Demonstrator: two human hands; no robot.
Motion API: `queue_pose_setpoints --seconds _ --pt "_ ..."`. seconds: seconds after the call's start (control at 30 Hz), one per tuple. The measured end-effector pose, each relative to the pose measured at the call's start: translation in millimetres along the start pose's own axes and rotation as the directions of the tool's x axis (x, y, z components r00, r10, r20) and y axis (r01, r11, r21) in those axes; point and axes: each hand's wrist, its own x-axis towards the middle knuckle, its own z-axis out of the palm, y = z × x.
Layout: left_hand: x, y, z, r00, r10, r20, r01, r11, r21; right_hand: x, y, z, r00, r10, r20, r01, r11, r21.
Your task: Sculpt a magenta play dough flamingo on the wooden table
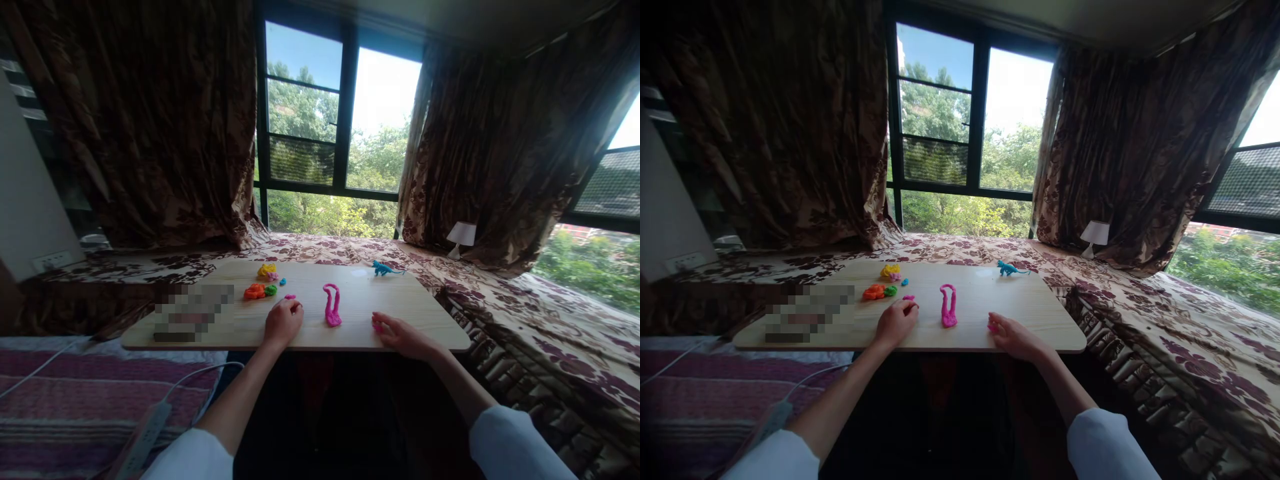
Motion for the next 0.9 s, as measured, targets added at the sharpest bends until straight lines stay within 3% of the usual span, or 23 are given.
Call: queue_pose_setpoints --seconds 0.17,0.27,0.37,0.57,0.73,0.9 --pt "3 -1 0.8 1.0 -0.004 -0.016 0.003 0.996 -0.095 2 0 9 0.979 -0.05 -0.198 0.042 0.998 -0.047" --pt "5 4 2.8 0.997 -0.064 -0.03 0.053 0.956 -0.29 5 3 11 0.964 -0.051 -0.263 0.036 0.998 -0.06" --pt "3 18 6.7 0.992 -0.119 0.052 0.128 0.852 -0.507 16 2 13 0.943 -0.03 -0.331 0.028 1.0 -0.009" --pt "1 52 15.5 0.983 -0.124 0.132 0.18 0.746 -0.641 60 -36 20 0.889 -0.108 -0.445 0.169 0.981 0.098" --pt "4 58 21.6 0.976 -0.124 0.181 0.214 0.724 -0.656 84 -66 23 0.865 -0.218 -0.451 0.143 0.97 -0.195" --pt "6 54 29.3 0.974 -0.12 0.193 0.224 0.65 -0.727 88 -81 22 0.902 -0.252 -0.351 0.06 0.877 -0.477"
